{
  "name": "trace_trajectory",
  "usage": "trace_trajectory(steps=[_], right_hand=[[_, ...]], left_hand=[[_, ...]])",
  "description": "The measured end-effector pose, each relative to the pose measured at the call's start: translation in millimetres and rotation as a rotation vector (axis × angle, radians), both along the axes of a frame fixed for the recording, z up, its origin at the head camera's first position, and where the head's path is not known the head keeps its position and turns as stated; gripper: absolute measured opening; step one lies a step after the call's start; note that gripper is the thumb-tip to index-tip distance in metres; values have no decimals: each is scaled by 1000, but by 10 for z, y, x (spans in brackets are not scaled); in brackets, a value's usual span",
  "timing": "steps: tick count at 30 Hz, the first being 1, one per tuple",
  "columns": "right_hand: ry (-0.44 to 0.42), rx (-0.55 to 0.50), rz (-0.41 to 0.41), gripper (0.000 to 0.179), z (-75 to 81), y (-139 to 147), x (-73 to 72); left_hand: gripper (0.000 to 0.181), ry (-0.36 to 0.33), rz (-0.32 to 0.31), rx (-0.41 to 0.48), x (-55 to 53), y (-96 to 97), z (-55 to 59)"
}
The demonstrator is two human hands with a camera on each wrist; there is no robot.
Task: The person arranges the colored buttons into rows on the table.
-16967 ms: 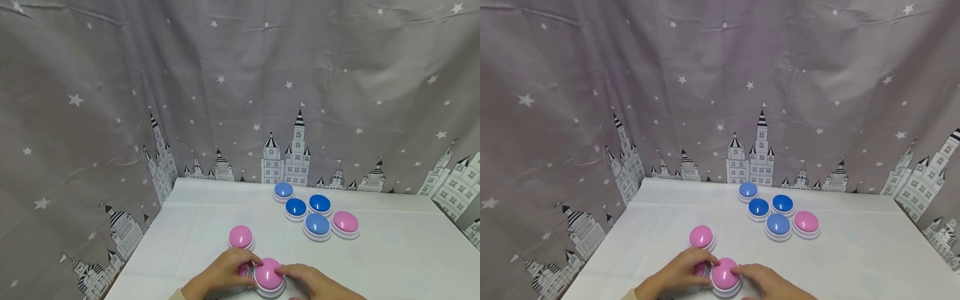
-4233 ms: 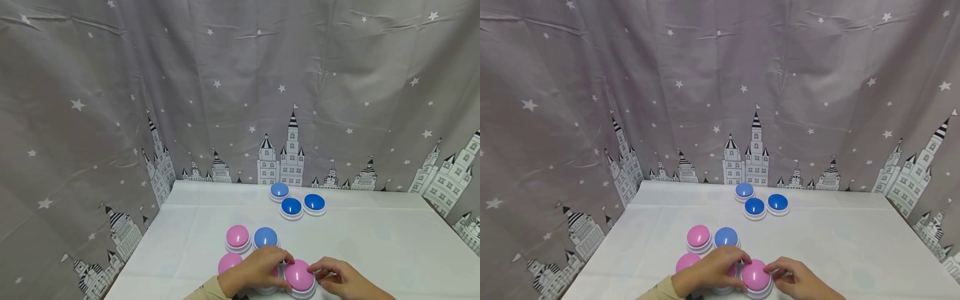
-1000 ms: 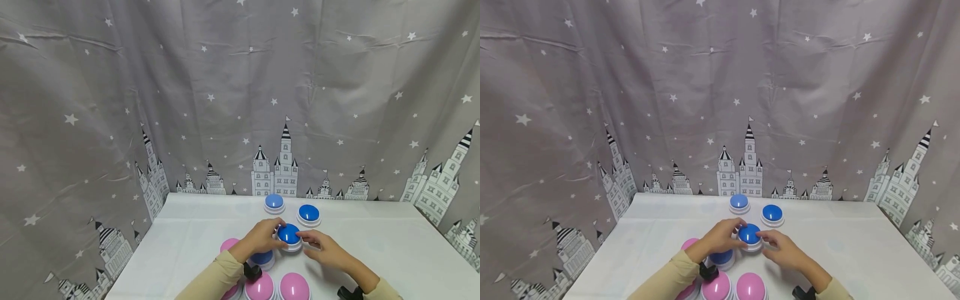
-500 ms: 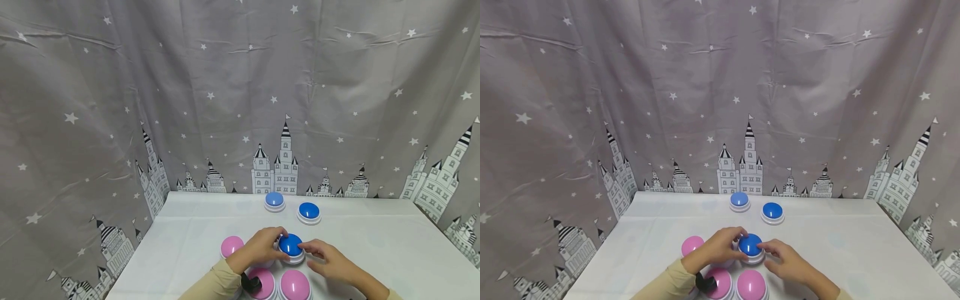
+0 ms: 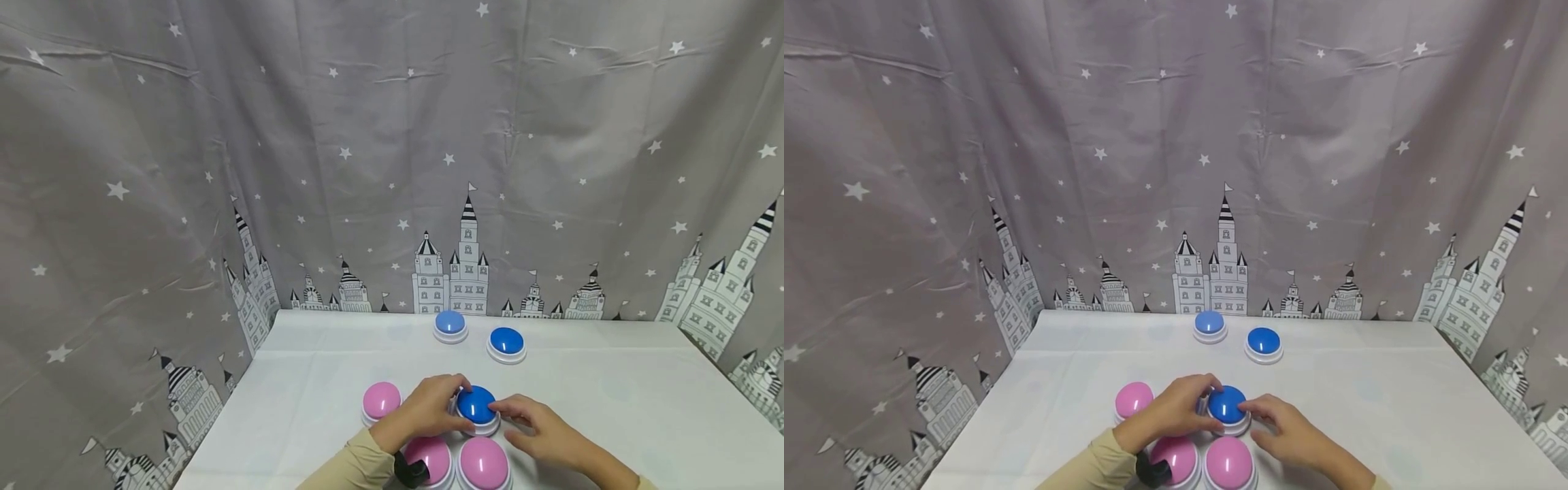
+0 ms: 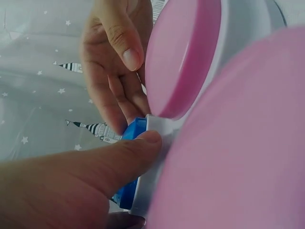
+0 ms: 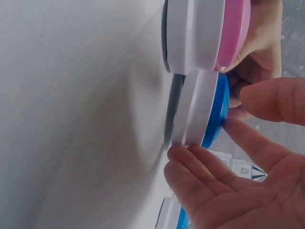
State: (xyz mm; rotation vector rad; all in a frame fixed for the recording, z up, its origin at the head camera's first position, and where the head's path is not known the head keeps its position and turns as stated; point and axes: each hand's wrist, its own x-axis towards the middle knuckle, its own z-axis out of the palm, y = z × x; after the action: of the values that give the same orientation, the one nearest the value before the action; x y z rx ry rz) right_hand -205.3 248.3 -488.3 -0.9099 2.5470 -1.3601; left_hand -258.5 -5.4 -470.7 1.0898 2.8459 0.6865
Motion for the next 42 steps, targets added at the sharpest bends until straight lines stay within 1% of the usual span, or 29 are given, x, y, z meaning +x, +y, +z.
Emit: trace_trajectory(steps=[2,9,15,19,21,24,26,28,31,35,39,42], right_hand=[[-14,10,-5,39,5,8,-5],[-19,-19,29,37,-38,4,-19],[-27,-21,15,35,-76,8,-35],[-50,-8,22,35,-61,32,-59],[-64,9,16,35,-38,49,-86],[-69,25,-11,34,-13,78,-161],[-43,34,-40,35,-8,101,-232],[-1,47,-79,36,-8,131,-317],[64,72,-176,37,0,190,-445],[131,88,-301,41,-13,266,-598],[184,112,-356,46,-55,323,-746],[184,120,-380,49,-68,344,-846]], left_hand=[[54,9,-2,-19,6,13,4],[56,46,2,-92,12,23,-4],[58,60,-24,-130,16,26,19],[58,59,-47,-140,3,24,25],[57,43,-49,-134,-8,27,40],[51,-7,-27,-125,-42,49,74],[46,-37,-8,-114,-79,78,101],[42,-47,6,-109,-142,124,114],[37,-47,13,-75,-262,218,119],[32,-70,34,-24,-426,367,87],[31,-87,64,27,-570,526,57],[35,-63,83,54,-691,675,40]])
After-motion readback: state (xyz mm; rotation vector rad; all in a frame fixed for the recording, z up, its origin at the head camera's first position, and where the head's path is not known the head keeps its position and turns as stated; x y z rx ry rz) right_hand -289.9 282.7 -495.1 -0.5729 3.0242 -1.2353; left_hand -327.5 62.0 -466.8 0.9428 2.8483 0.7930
